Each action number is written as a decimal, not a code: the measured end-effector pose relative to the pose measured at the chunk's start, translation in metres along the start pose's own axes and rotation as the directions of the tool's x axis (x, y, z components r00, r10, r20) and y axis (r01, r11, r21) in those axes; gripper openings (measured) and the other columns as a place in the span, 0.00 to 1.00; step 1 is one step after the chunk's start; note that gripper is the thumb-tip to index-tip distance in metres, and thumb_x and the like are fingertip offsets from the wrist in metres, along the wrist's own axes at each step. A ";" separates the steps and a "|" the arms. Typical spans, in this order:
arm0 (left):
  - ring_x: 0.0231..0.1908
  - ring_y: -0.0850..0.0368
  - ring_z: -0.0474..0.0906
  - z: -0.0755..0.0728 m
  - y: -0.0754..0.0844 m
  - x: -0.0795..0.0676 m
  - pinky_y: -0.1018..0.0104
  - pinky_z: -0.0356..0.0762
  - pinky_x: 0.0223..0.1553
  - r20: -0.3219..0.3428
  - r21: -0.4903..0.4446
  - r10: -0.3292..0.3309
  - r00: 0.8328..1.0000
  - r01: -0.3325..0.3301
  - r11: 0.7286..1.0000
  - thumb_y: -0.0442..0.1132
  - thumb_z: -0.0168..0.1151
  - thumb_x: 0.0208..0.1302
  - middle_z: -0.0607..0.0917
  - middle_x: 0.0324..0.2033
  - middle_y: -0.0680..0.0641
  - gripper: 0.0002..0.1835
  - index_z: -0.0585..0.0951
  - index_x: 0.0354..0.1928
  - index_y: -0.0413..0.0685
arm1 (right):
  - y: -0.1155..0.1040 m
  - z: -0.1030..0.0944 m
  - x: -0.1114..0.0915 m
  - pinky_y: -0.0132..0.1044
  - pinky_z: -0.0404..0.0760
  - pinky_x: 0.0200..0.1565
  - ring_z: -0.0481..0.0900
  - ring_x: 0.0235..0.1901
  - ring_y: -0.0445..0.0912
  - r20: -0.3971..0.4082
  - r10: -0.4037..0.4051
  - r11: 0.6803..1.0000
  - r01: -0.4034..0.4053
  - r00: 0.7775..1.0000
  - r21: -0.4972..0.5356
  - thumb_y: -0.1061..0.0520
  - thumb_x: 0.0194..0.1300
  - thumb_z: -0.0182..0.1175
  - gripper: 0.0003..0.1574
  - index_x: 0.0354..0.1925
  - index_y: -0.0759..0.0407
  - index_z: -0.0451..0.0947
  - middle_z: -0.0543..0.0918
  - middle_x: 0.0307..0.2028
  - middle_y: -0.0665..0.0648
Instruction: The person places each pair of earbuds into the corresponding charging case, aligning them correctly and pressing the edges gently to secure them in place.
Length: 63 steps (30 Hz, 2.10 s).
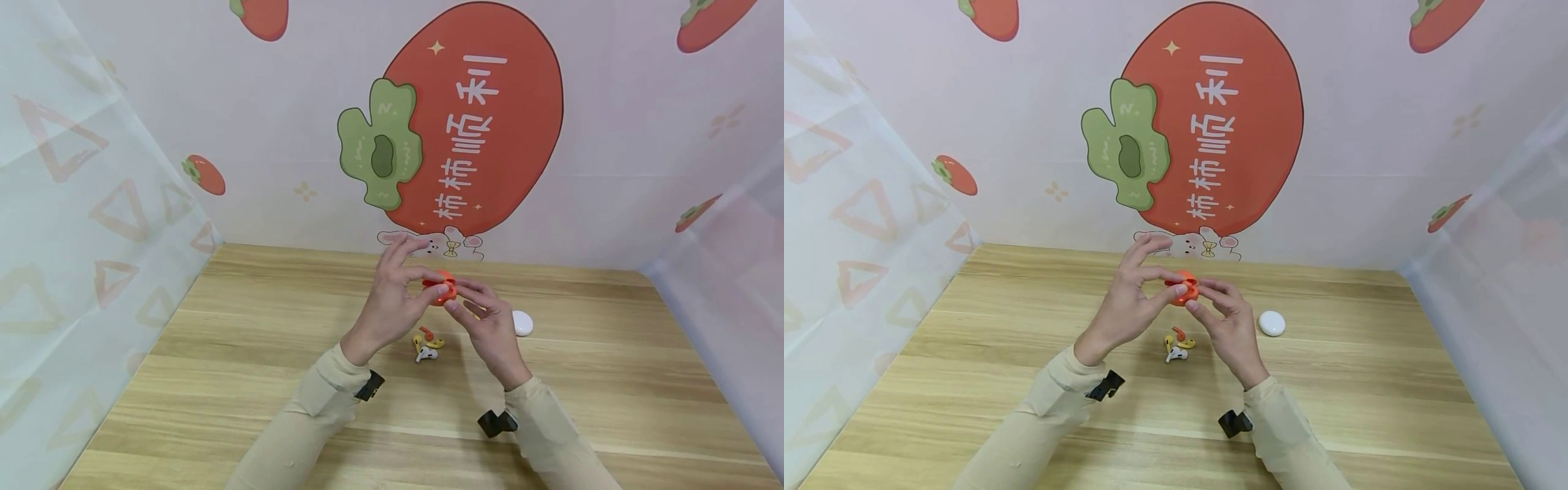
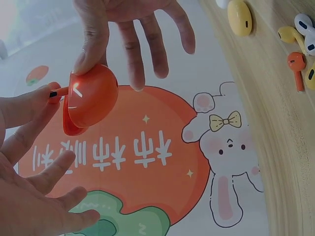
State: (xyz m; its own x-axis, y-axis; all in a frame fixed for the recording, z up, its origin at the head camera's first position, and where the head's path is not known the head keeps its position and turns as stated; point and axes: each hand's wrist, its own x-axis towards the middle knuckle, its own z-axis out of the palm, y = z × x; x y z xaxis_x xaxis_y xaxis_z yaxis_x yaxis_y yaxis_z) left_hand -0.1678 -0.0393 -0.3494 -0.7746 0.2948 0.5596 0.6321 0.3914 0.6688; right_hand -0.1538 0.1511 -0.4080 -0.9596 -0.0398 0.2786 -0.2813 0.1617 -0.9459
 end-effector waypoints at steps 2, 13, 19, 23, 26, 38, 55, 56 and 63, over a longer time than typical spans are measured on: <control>0.75 0.45 0.51 0.000 0.001 0.000 0.38 0.48 0.72 0.005 0.011 0.003 1.000 -0.003 1.000 0.36 0.74 0.60 0.75 0.65 0.42 0.07 0.91 0.41 0.44 | 0.000 0.000 0.000 0.64 0.66 0.65 0.70 0.62 0.50 0.000 -0.001 1.000 0.001 1.000 0.002 0.60 0.67 0.69 0.20 0.56 0.63 0.84 0.77 0.59 0.58; 0.74 0.41 0.52 0.001 0.003 0.001 0.37 0.49 0.71 0.034 0.066 -0.007 0.999 0.004 0.998 0.37 0.73 0.62 0.75 0.63 0.41 0.06 0.92 0.39 0.46 | 0.001 0.002 0.000 0.65 0.66 0.65 0.71 0.61 0.49 -0.013 -0.030 0.999 0.030 0.999 0.020 0.63 0.66 0.68 0.19 0.55 0.66 0.84 0.77 0.58 0.57; 0.72 0.42 0.54 0.002 0.003 0.001 0.38 0.53 0.69 0.034 0.099 0.001 0.999 -0.004 0.995 0.39 0.73 0.63 0.76 0.61 0.41 0.06 0.92 0.39 0.45 | 0.000 0.002 0.000 0.65 0.66 0.65 0.70 0.61 0.50 -0.009 -0.035 0.999 0.035 0.999 0.022 0.64 0.66 0.68 0.19 0.55 0.66 0.84 0.77 0.58 0.58; 0.71 0.41 0.55 0.002 0.004 0.000 0.38 0.54 0.69 0.027 0.098 -0.009 1.000 0.006 0.995 0.38 0.73 0.62 0.77 0.61 0.41 0.06 0.92 0.38 0.45 | 0.000 0.002 -0.001 0.65 0.65 0.65 0.71 0.61 0.49 -0.007 -0.040 0.999 0.040 0.999 0.023 0.64 0.67 0.67 0.19 0.55 0.66 0.84 0.77 0.57 0.58; 0.71 0.40 0.56 0.002 0.005 0.000 0.38 0.54 0.68 0.021 0.094 -0.027 0.999 0.025 0.995 0.38 0.74 0.61 0.77 0.60 0.41 0.06 0.92 0.37 0.45 | 0.001 0.003 -0.001 0.65 0.65 0.66 0.71 0.61 0.49 -0.006 -0.046 0.999 0.046 0.999 0.028 0.64 0.67 0.67 0.18 0.54 0.66 0.84 0.77 0.57 0.58; 0.68 0.41 0.61 0.003 0.008 -0.002 0.38 0.58 0.65 -0.010 0.155 -0.113 0.994 0.113 0.981 0.42 0.77 0.58 0.80 0.58 0.42 0.06 0.93 0.33 0.48 | 0.001 0.003 -0.001 0.66 0.63 0.66 0.70 0.62 0.49 -0.001 -0.043 0.999 0.043 0.999 0.018 0.63 0.67 0.67 0.17 0.54 0.66 0.85 0.77 0.58 0.57; 0.64 0.43 0.66 -0.007 0.002 -0.001 0.41 0.63 0.60 -0.025 0.084 -0.150 0.988 0.152 0.985 0.44 0.78 0.57 0.80 0.57 0.43 0.09 0.92 0.36 0.48 | -0.001 0.001 0.001 0.61 0.68 0.65 0.70 0.63 0.49 -0.036 0.017 1.000 -0.016 0.999 0.025 0.60 0.68 0.67 0.21 0.57 0.66 0.82 0.77 0.58 0.57; 0.63 0.43 0.67 -0.008 0.001 -0.002 0.41 0.64 0.60 -0.033 0.078 -0.153 0.988 0.155 0.985 0.43 0.78 0.57 0.80 0.56 0.43 0.09 0.91 0.36 0.47 | 0.000 0.001 0.001 0.60 0.69 0.65 0.70 0.63 0.48 -0.038 0.020 0.999 -0.019 0.999 0.026 0.60 0.68 0.67 0.22 0.58 0.66 0.82 0.77 0.58 0.56; 0.60 0.45 0.69 -0.010 -0.007 -0.004 0.44 0.67 0.58 -0.047 0.008 -0.200 0.979 0.201 0.980 0.43 0.80 0.54 0.79 0.55 0.43 0.14 0.90 0.40 0.44 | -0.002 0.000 0.002 0.40 0.75 0.63 0.70 0.64 0.46 -0.045 0.030 0.999 -0.029 0.999 0.035 0.59 0.69 0.67 0.22 0.59 0.65 0.82 0.77 0.58 0.55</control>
State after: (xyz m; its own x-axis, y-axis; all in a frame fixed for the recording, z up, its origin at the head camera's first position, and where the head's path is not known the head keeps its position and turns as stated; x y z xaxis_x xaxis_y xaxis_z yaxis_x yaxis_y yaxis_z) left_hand -0.1688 -0.0515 -0.3515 -0.8835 0.1695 0.4367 0.4636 0.4497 0.7634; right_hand -0.1545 0.1503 -0.4053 -0.9663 0.0099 0.2571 -0.2538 0.1278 -0.9588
